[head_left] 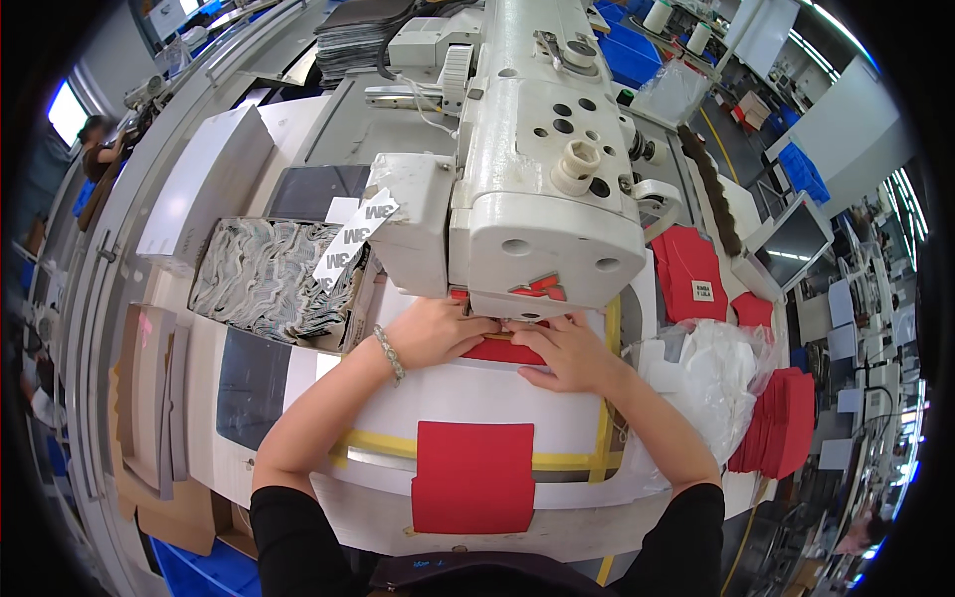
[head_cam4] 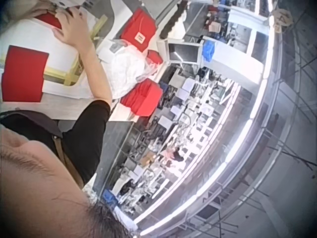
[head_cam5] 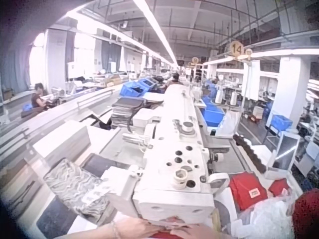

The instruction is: The person places white rectangular labels onto red fabric pieces and sews them using a sewing machine. They repeatedly pick up labels, align them on the fabric, guide the fabric under the needle, and trim threads with scissors. Finished pieces are stacked to the left.

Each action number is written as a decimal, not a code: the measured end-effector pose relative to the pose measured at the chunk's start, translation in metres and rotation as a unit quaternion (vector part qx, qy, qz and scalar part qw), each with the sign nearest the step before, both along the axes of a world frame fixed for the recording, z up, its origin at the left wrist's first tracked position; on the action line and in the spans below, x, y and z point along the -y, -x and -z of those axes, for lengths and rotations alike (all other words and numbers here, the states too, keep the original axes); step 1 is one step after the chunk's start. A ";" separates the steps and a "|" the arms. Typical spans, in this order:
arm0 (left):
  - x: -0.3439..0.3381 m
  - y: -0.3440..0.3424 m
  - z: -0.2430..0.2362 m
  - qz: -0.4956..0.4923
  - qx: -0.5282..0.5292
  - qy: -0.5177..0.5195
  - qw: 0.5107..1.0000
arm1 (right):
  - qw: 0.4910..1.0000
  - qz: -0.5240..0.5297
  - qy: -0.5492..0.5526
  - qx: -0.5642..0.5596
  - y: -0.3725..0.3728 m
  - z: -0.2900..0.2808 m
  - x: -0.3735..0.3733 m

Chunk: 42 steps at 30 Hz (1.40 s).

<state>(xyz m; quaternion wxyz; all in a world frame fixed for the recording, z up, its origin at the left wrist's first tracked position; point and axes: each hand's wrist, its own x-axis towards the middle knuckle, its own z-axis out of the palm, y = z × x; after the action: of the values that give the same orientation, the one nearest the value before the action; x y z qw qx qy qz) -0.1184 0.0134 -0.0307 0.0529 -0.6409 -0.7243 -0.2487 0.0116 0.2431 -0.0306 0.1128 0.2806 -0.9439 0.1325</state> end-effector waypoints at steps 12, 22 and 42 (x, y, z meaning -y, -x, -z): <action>0.014 -0.001 0.026 -0.067 -0.086 -0.042 0.993 | 1.000 -0.003 -0.001 0.004 0.003 -0.003 0.001; 0.008 -0.008 0.020 -0.072 -0.088 -0.017 0.993 | 1.000 -0.001 -0.009 -0.015 0.001 -0.004 0.005; 0.008 -0.020 0.021 -0.098 -0.158 0.033 0.982 | 0.998 0.025 -0.047 -0.016 -0.007 -0.005 0.015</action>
<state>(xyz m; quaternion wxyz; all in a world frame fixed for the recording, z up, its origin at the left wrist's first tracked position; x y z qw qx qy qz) -0.0986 0.0052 -0.0514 0.1698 -0.5997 -0.7736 -0.1142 0.0182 0.2278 -0.0260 0.1182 0.2645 -0.9537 0.0806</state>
